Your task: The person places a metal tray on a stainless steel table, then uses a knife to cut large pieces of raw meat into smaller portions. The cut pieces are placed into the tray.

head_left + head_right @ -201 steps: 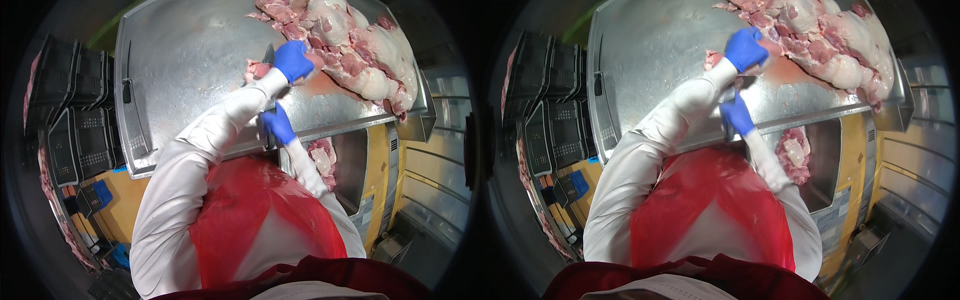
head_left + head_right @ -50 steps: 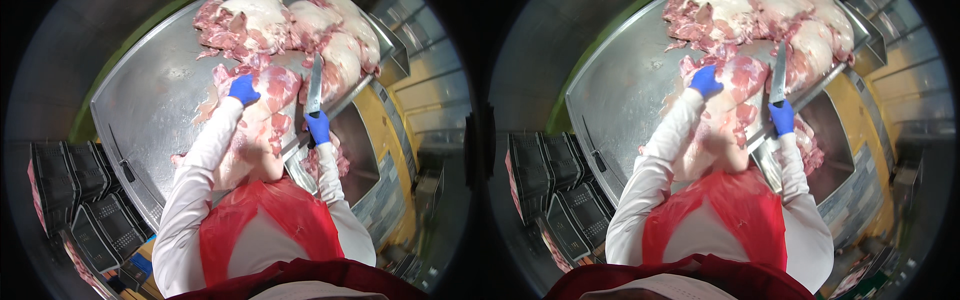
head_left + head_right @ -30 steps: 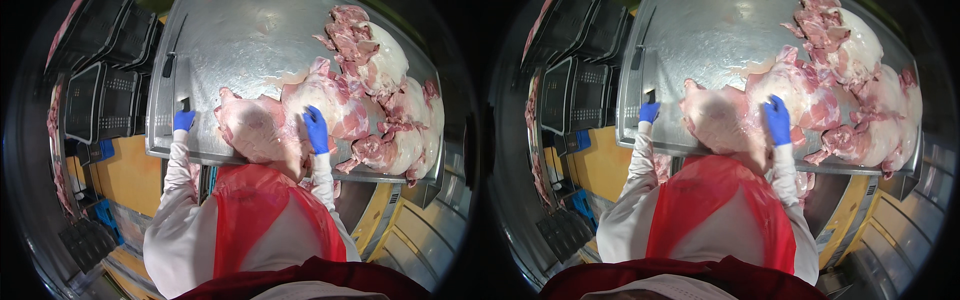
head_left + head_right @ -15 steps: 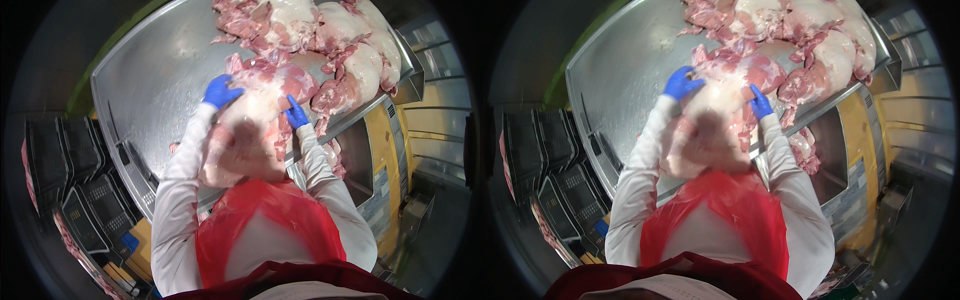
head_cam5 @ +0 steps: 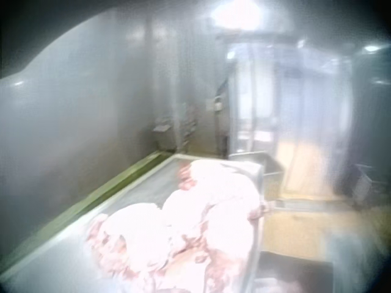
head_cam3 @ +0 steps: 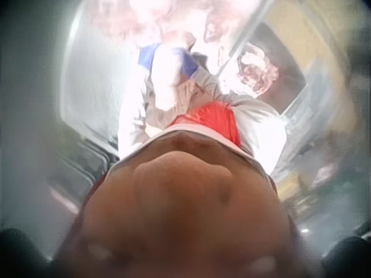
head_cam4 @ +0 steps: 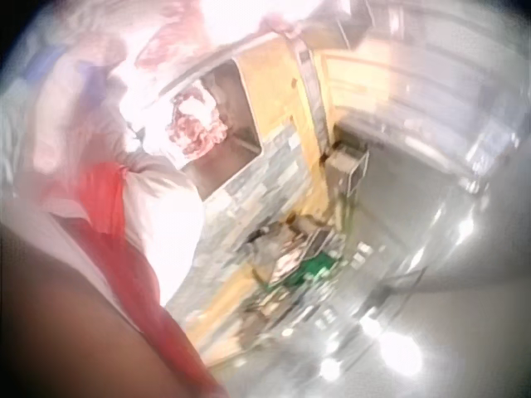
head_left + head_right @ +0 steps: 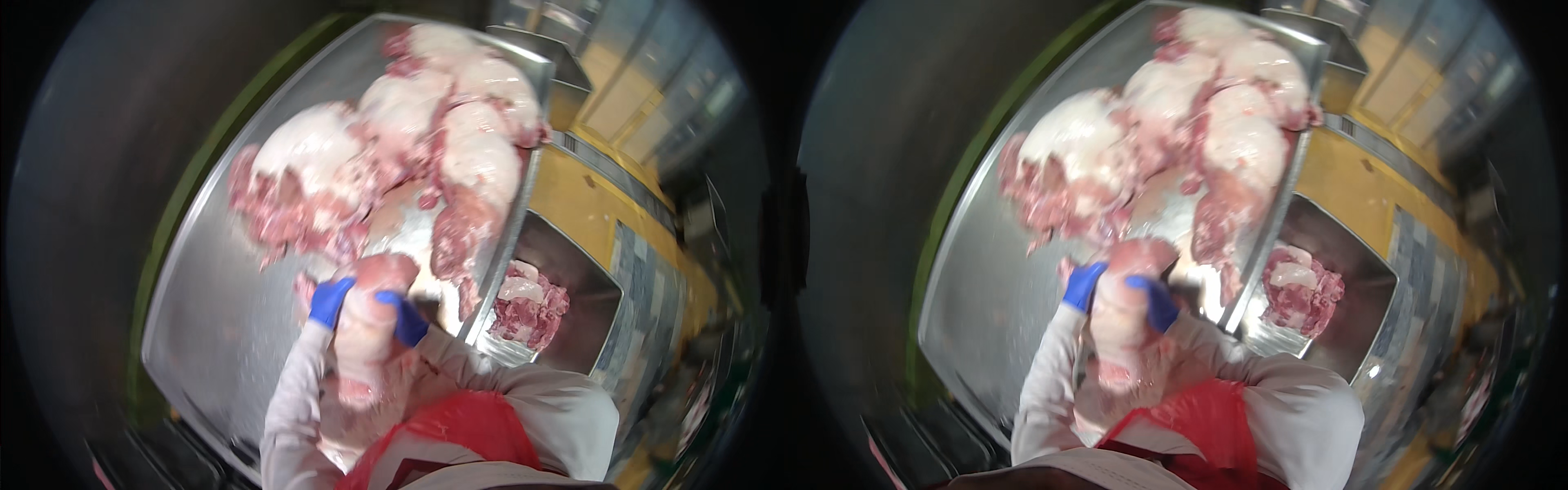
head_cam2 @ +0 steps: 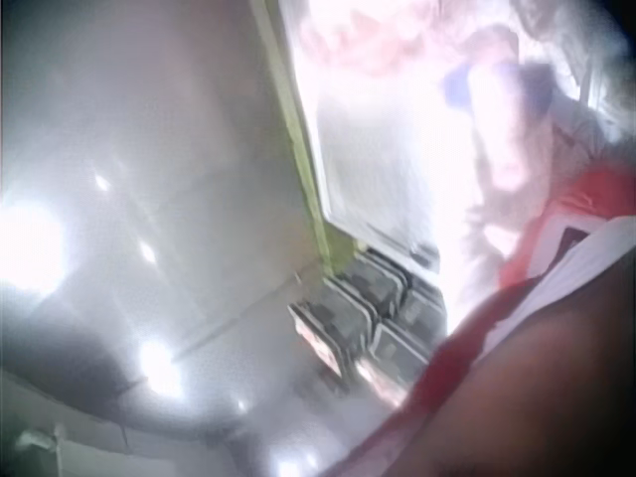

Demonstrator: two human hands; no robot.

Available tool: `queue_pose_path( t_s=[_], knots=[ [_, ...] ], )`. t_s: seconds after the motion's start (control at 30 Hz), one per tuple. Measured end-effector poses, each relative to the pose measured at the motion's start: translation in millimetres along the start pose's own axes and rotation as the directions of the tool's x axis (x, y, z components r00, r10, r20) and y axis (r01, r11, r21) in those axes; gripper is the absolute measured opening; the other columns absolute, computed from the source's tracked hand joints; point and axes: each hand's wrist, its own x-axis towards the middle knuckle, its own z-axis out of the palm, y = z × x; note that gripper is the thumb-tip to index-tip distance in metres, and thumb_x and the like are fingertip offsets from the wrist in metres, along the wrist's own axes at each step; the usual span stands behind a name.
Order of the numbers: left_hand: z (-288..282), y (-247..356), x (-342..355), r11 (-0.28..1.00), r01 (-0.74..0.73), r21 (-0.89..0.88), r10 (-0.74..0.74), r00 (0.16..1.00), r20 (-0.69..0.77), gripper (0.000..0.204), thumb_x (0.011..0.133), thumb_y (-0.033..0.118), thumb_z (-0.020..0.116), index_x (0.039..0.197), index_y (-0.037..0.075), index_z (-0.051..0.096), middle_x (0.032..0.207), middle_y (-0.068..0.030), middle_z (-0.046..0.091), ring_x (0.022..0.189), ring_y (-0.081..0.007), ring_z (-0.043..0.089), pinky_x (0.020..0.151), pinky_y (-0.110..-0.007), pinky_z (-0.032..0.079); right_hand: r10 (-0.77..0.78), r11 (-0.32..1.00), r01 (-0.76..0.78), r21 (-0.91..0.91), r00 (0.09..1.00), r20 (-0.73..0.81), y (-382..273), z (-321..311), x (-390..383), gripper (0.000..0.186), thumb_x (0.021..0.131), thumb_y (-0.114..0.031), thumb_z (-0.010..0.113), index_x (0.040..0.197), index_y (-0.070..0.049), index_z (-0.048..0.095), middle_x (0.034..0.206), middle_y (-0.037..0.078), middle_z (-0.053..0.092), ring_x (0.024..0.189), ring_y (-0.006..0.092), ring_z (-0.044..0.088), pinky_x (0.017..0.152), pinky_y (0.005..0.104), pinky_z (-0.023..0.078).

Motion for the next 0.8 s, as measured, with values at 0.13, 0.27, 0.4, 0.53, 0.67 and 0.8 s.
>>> queue_pose_path(
  t_s=[0.13,0.27,0.4,0.53,0.67,0.8],
  knots=[
    [-45,99,-27,0.995,-0.031,-0.097,0.002,0.958,-0.287,0.042,0.088,0.029,0.067,0.111,-0.007,0.065,0.098,-0.0166,0.071,0.088,-0.021,0.065,0.079,-0.035,0.052,0.444,0.617,-0.388,0.685,0.89,0.105,-127,6,56,0.036,0.083,-0.011,0.07,0.117,-0.002,0.064,0.115,0.01,0.065,0.109,0.0181,0.059,0.099,0.0318,0.045],
    [-69,254,-102,0.813,-0.41,-0.413,0.29,0.901,-0.323,0.035,0.094,0.023,0.06,0.114,-0.005,0.065,0.106,-0.012,0.068,0.095,-0.0167,0.062,0.084,-0.032,0.05,0.286,0.657,-0.244,0.714,0.956,0.064,-247,9,85,0.03,0.078,-0.007,0.076,0.106,-0.002,0.069,0.104,0.007,0.068,0.097,0.0159,0.063,0.09,0.03,0.05],
    [-88,339,-157,0.734,-0.671,-0.108,0.6,0.715,-0.359,0.029,0.096,0.02,0.055,0.11,-0.003,0.068,0.105,-0.0099,0.069,0.094,-0.0148,0.063,0.084,-0.029,0.048,0.002,0.924,-0.025,0.383,0.998,0.06,-283,10,84,0.031,0.088,-0.006,0.061,0.118,-0.005,0.064,0.112,0.005,0.067,0.098,0.013,0.063,0.088,0.028,0.051],
    [-105,325,-198,0.645,-0.668,0.371,0.756,0.487,-0.438,0.032,0.092,0.027,0.06,0.099,-0.004,0.067,0.084,-0.0174,0.069,0.079,-0.0223,0.066,0.073,-0.036,0.051,-0.446,0.869,0.43,0.243,0.895,0.011,-308,27,56,0.018,0.087,-0.004,0.06,0.101,-0.001,0.072,0.099,0.005,0.071,0.088,0.0131,0.067,0.08,0.0255,0.053],
    [-100,250,-170,0.85,-0.274,0.45,0.52,0.576,-0.631,0.056,0.083,0.049,0.064,0.095,-0.005,0.067,0.086,-0.0237,0.069,0.079,-0.0352,0.068,0.072,-0.04,0.052,-0.115,0.927,0.116,0.357,0.993,-0.025,-285,44,28,0.023,0.075,-0.002,0.072,0.098,0.001,0.071,0.096,0.007,0.071,0.086,0.0157,0.067,0.084,0.031,0.054],
    [-63,128,-139,0.904,-0.289,0.315,0.426,0.659,-0.62,0.059,0.083,0.052,0.062,0.105,-0.003,0.066,0.097,-0.0282,0.067,0.094,-0.0434,0.065,0.08,-0.046,0.052,-0.029,0.938,0.036,0.345,0.999,-0.026,-178,43,14,0.05,0.067,0.001,0.078,0.114,0.003,0.06,0.106,0.01,0.066,0.091,0.0182,0.065,0.077,0.0302,0.055]
  ],
)
